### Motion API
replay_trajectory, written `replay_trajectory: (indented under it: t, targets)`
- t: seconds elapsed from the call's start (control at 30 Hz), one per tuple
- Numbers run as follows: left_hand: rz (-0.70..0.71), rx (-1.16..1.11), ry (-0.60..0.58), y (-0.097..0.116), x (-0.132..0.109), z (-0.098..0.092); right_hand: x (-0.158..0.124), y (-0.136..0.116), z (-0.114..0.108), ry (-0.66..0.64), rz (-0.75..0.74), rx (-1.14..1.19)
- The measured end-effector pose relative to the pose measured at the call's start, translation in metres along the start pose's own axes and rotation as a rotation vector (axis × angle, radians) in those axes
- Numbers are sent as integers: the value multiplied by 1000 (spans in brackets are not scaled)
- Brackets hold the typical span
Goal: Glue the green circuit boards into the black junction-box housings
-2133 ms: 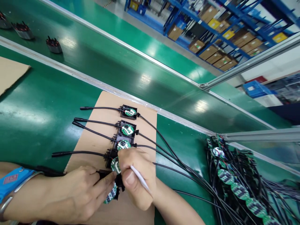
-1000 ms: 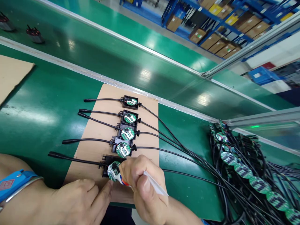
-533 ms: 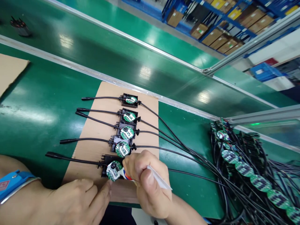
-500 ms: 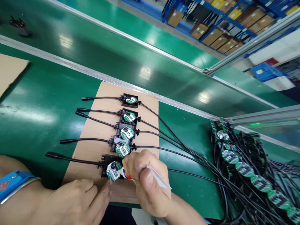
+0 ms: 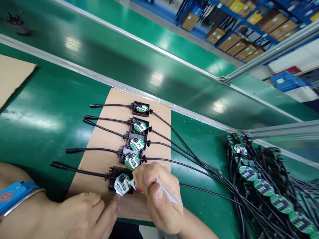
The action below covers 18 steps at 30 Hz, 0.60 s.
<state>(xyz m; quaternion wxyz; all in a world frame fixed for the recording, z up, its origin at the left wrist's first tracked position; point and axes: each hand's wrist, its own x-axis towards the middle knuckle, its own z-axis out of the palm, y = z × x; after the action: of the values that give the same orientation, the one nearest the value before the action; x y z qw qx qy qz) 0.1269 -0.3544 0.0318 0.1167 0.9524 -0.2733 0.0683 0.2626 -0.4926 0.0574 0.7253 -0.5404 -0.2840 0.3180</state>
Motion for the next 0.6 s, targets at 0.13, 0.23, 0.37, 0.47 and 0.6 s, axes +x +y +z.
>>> replay_trajectory:
  t: [0.13,0.23,0.37,0.47,0.6]
  targets:
    - [92,115,-2,-2,2,-4,3,-9,1,2,27,33]
    - [53,169,2,0,2,-2,12,-4,3,6,22,72]
    - [65,149,-3,1,1,2,25,9,6,-17,18,151]
    - [63,140,6,-1,1,1,27,15,7,-18,11,135]
    - [85,144,5,-4,4,-4,21,18,6,-34,5,77]
